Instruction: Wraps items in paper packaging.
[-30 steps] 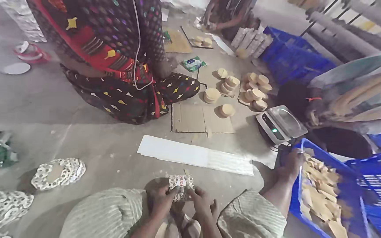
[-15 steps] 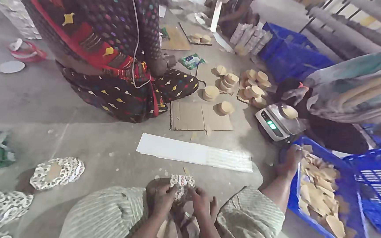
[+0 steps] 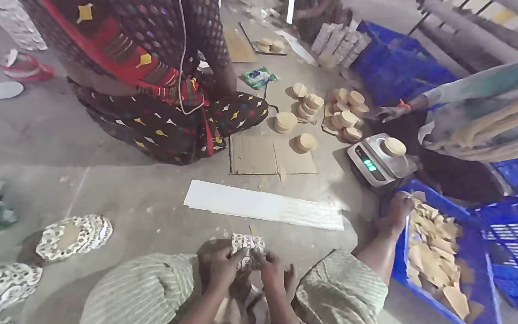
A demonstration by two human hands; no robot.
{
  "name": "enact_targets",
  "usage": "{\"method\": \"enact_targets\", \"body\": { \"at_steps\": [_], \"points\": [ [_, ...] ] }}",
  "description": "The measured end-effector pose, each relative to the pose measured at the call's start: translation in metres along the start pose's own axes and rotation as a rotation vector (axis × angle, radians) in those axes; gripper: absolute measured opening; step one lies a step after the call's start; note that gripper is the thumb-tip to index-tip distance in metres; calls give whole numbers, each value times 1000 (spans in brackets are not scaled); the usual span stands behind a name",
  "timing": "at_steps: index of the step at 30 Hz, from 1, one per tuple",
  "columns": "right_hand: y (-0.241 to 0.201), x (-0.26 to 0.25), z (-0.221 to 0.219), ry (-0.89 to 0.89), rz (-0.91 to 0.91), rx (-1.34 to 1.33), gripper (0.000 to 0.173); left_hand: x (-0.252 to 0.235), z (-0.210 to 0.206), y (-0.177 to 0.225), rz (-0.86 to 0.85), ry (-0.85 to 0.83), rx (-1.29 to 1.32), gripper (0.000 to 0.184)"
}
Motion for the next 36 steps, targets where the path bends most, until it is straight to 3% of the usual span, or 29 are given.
{"method": "enact_targets", "body": {
  "at_steps": [5, 10, 11, 13, 15, 18, 22, 26, 28, 30, 31, 33, 36],
  "points": [
    [1, 4, -2, 4, -72, -42, 24, 0, -2, -8, 17, 3, 54, 28],
    [5, -5, 3, -105, -131, -109, 17, -12, 4, -10, 49, -116, 80, 23],
    [7, -6, 1, -102, -127, -128, 14, -16, 1, -13, 69, -101, 82, 22],
    [11, -5, -2, -58, -125, -146, 23, -20, -4, -17, 96, -32, 85, 26],
    [21, 0, -7, 0, -121, -116, 18, -19, -7, -22, 39, 54, 51, 26],
    [26, 6, -10, 12, -31, 33, 23, -13, 0, -4, -243, 17, -187, 25],
    [35, 21, -6, 35, 185, 230, 23, 0, -5, 44, -479, -258, -804, 55],
    [29, 26, 4, -43, 150, 316, 34, 26, -37, 87, -473, -405, -1224, 34],
    [33, 25, 7, -84, 135, 242, 34, 27, -44, 90, -412, -395, -1293, 36],
    [38, 26, 15, -39, 132, 52, 32, 15, -37, 84, -314, -305, -1180, 53],
    [37, 33, 23, -2, 91, -55, 34, 6, -28, 71, -226, -222, -990, 59],
    [32, 51, 31, 87, -3, -301, 46, -7, -14, 39, -38, -26, -401, 52],
    [15, 73, 27, 55, -89, -597, 59, 35, -24, 32, 96, 103, 381, 37]
  ]
}}
Point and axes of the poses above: each hand's wrist, its own x-axis away from the middle knuckle, its own z-axis out of the back of the hand, y = z × x, the point moved 1 cm from there along -x, towards the middle knuckle, and after that the axes turned 14 degrees about y, right-handed, at the moved point
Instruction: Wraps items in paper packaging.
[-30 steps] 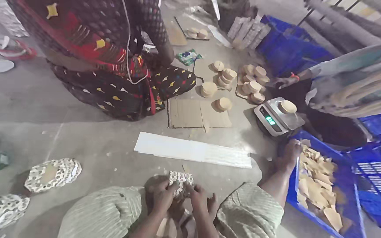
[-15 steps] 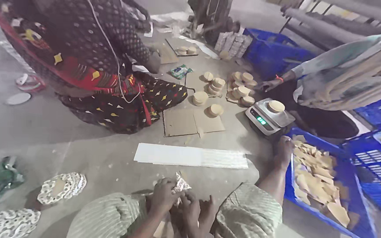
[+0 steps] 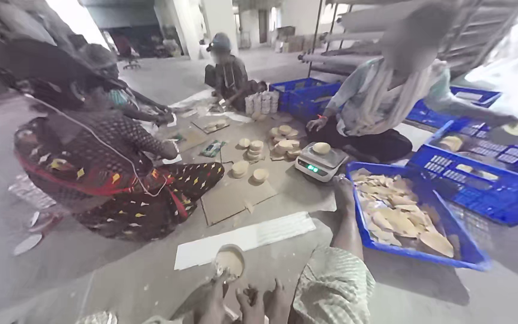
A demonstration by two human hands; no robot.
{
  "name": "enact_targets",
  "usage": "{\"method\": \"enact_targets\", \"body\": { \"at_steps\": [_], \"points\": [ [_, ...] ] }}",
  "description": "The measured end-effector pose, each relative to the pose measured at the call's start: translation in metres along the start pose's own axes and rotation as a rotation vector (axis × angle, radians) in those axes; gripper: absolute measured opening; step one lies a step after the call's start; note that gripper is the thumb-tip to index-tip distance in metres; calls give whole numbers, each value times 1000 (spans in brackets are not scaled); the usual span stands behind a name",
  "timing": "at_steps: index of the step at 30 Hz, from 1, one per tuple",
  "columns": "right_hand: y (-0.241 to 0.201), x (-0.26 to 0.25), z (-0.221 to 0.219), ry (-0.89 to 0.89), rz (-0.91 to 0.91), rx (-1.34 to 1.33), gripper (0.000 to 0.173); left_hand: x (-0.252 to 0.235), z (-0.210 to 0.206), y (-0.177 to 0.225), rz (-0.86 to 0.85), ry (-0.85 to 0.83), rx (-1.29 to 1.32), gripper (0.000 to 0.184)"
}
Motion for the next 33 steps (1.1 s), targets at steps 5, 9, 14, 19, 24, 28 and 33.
{"method": "enact_targets", "body": {
  "at_steps": [5, 9, 14, 19, 24, 28, 33],
  "points": [
    [-45, 19, -14, 66, 154, -248, 33, 94, -8, 21, -196, 51, 233, 28],
    [-87, 30, -9, 176, 285, -203, 19, 125, -13, 42, -478, 151, 466, 23],
    [-109, 45, -3, 305, 761, -166, 9, 142, -13, 58, -597, 76, 644, 22],
    [-120, 56, 18, 85, 812, -194, 15, 160, 5, 65, -455, 2, 618, 10],
    [-150, 40, 17, 129, 798, -565, 6, 180, 18, 62, -382, -174, 684, 12],
    [-150, 60, 19, 497, 1467, 156, 12, 178, 20, 73, -361, -104, 674, 9],
    [-161, 64, 33, 204, 1373, 413, 16, 159, 36, 75, -305, -167, 545, 8]
  ]
}}
Point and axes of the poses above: each hand's wrist, its own x-axis away from the middle knuckle, its own z-axis out of the back of the hand, y = z × x, the point moved 1 cm from there along -x, towards the middle knuckle, and after that the axes turned 14 degrees about y, right-handed, at the moved point
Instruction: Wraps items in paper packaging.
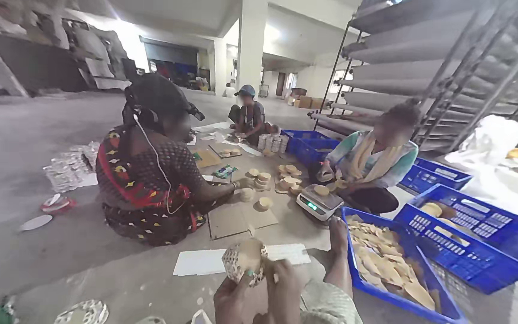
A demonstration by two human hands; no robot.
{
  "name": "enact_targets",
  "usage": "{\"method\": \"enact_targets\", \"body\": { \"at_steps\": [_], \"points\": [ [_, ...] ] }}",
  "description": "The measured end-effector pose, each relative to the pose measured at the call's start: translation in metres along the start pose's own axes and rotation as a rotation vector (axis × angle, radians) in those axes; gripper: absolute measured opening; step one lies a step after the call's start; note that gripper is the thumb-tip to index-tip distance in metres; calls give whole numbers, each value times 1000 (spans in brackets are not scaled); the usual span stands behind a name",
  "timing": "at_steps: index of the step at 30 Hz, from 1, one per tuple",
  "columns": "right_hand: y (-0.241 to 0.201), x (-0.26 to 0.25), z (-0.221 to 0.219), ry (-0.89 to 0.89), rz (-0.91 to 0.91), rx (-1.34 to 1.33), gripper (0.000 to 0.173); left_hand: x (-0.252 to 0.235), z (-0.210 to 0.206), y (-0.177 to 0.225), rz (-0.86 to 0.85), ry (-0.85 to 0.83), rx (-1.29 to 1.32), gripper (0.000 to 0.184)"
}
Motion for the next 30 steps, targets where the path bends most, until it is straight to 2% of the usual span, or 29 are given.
{"method": "enact_targets", "body": {
  "at_steps": [1, 2, 4, 7, 8, 10, 11, 13, 14, 15, 16, 17, 18, 19, 20, 22, 24, 25, 27, 28, 29, 30],
  "points": [
    [11, -11, 1, -14, -116, -119, 13, 2, 3, -1, 36, -25, -11, 8],
    [19, -19, 1, -8, -193, -219, 18, 4, 5, -1, 62, -49, -18, 9],
    [21, -28, 1, 19, -180, -271, 18, 4, 7, 2, 90, -103, -28, 9],
    [2, -13, 4, 178, 282, 73, 13, 1, 11, 8, 58, -152, -68, 10],
    [-6, -5, 7, 127, 387, 189, 20, 1, 12, 11, 55, -148, -83, 10],
    [-20, 8, 13, -48, 460, 334, 38, -3, 16, 14, 71, -140, -113, 9],
    [-20, 5, 15, -94, 431, 298, 34, -6, 19, 13, 91, -149, -132, 8],
    [-10, -21, 21, -177, 177, 85, 17, -9, 23, 12, 166, -197, -153, 5],
    [-4, -35, 22, -207, 34, -3, 15, -8, 24, 13, 199, -236, -170, 4],
    [-2, -44, 25, -250, -65, -65, 21, -8, 26, 15, 221, -286, -191, 5],
    [-1, -47, 26, -274, -82, -89, 22, -8, 29, 17, 223, -335, -209, 6],
    [-3, -43, 26, -247, 1, -76, 15, -8, 31, 19, 210, -375, -225, 7],
    [-6, -34, 24, -161, 165, -29, 11, -10, 33, 23, 193, -405, -243, 8],
    [-10, -22, 22, -68, 350, 50, 14, -12, 36, 26, 181, -422, -261, 8],
    [-16, -9, 24, -60, 490, 149, 19, -13, 38, 27, 167, -422, -267, 9],
    [-31, 10, 32, -236, 585, 317, 33, -19, 44, 26, 156, -398, -269, 8],
    [-30, 4, 37, -370, 434, 213, 28, -22, 51, 27, 201, -412, -327, 6],
    [-25, -10, 38, -410, 293, 98, 21, -22, 53, 28, 223, -459, -363, 6],
    [-13, -35, 39, -553, -7, -114, 26, -23, 56, 32, 276, -596, -425, 9],
    [-10, -41, 40, -592, -58, -180, 26, -26, 57, 35, 287, -666, -458, 8],
    [-11, -39, 41, -567, 1, -202, 18, -30, 56, 37, 289, -715, -478, 9],
    [-15, -31, 43, -488, 142, -165, 12, -34, 56, 40, 287, -738, -485, 11]
  ]
}}
Point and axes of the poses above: each hand's wrist, its own x-axis away from the middle knuckle, its own z-axis out of the back of the hand, y = z × x, the point moved 1 cm from there along -x, towards the middle knuckle, and after that the axes turned 14 degrees about y, right-handed, at the moved point
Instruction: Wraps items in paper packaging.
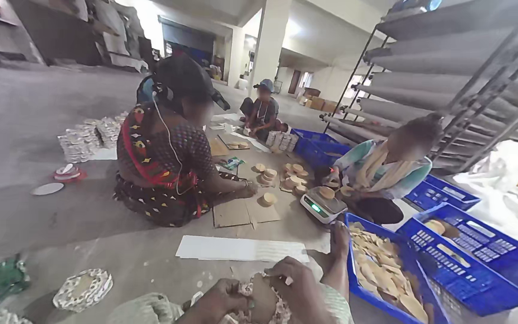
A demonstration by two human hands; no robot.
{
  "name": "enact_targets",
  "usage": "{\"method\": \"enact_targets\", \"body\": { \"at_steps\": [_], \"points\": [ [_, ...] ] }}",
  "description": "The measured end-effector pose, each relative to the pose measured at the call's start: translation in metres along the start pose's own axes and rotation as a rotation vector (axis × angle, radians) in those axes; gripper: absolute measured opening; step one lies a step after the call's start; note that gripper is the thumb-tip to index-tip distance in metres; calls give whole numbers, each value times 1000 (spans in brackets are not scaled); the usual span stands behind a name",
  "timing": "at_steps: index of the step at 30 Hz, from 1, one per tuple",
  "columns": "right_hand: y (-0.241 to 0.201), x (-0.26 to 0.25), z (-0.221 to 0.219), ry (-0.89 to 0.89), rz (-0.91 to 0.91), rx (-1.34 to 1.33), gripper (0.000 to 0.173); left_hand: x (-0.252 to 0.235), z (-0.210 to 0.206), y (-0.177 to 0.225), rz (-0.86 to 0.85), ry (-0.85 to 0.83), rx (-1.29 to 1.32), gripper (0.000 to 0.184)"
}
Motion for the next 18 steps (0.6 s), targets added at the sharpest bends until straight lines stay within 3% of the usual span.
{"method": "enact_targets", "body": {
  "at_steps": [2, 3, 5, 8, 10, 14, 18],
  "points": [
    [-11, 20, -10, 139, 339, 286, 15, 0, 2, 2, -8, 19, 51, 13],
    [-19, 31, -13, 96, 433, 446, 22, 1, 2, -1, -10, 37, 98, 14],
    [-29, 40, -11, -54, 451, 572, 27, -1, 2, -9, -15, 58, 150, 14],
    [-18, 18, 4, -122, 194, 218, 13, -2, 3, -15, 9, -48, 105, 17],
    [-10, 4, 9, -159, 81, 35, 18, -4, 1, -13, 28, -158, 21, 20],
    [-8, 13, -4, -150, 403, -38, 11, -13, 5, -5, 41, -284, -181, 18],
    [-20, 50, -12, -153, 582, 331, 18, -22, 16, -12, 36, -296, -256, 10]
  ]
}}
Point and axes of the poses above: each hand's wrist, its own x-axis away from the middle knuckle, its own z-axis out of the back of the hand, y = z × x, the point moved 1 cm from there along -x, towards the middle knuckle, and after that the axes turned 14 degrees about y, right-handed, at the moved point
